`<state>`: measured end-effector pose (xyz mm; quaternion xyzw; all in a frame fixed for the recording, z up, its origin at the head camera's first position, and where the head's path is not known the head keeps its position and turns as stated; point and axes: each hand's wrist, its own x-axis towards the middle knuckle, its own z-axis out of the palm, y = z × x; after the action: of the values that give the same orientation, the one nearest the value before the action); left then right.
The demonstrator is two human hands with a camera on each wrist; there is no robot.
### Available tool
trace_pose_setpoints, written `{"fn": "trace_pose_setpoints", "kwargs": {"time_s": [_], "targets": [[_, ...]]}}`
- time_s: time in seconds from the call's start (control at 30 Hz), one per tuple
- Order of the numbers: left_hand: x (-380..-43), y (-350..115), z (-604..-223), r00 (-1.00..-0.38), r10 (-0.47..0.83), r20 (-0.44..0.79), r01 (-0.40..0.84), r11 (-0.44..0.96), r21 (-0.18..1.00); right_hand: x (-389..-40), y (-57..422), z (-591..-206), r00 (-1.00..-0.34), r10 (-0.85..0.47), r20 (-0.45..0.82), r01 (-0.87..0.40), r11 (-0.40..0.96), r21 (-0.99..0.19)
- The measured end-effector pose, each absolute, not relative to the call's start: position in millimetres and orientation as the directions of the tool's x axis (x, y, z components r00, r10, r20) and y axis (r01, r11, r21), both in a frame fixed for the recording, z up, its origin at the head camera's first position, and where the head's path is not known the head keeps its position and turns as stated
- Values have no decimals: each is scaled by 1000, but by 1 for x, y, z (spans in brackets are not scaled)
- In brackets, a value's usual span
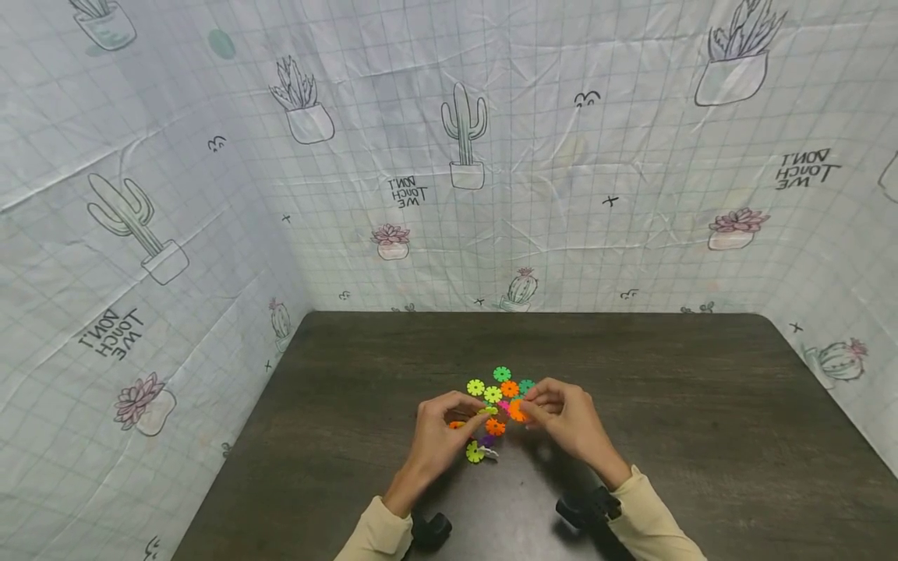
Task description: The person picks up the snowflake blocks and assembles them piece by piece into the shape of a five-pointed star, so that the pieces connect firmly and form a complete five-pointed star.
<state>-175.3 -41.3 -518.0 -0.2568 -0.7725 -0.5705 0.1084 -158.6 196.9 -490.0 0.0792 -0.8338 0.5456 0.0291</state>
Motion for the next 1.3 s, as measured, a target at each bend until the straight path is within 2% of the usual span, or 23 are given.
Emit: {"fn": "trace_pose_setpoints", "kwargs": {"time_s": [0.57,0.9,1.3], "targets": [[-172,-34,-516,-856,290,428,497,233,836,-156,189,-485,-984,-138,109,-144,278,-950],[-171,-31,-517,-863,277,422,486,225,845,-156,188,-484,-983,-142,115,-152,288,-945],[-170,-30,-522,-815,257,519,571,202,796,-155,186,-489,-981,-145,128,-158,220,-963]]}}
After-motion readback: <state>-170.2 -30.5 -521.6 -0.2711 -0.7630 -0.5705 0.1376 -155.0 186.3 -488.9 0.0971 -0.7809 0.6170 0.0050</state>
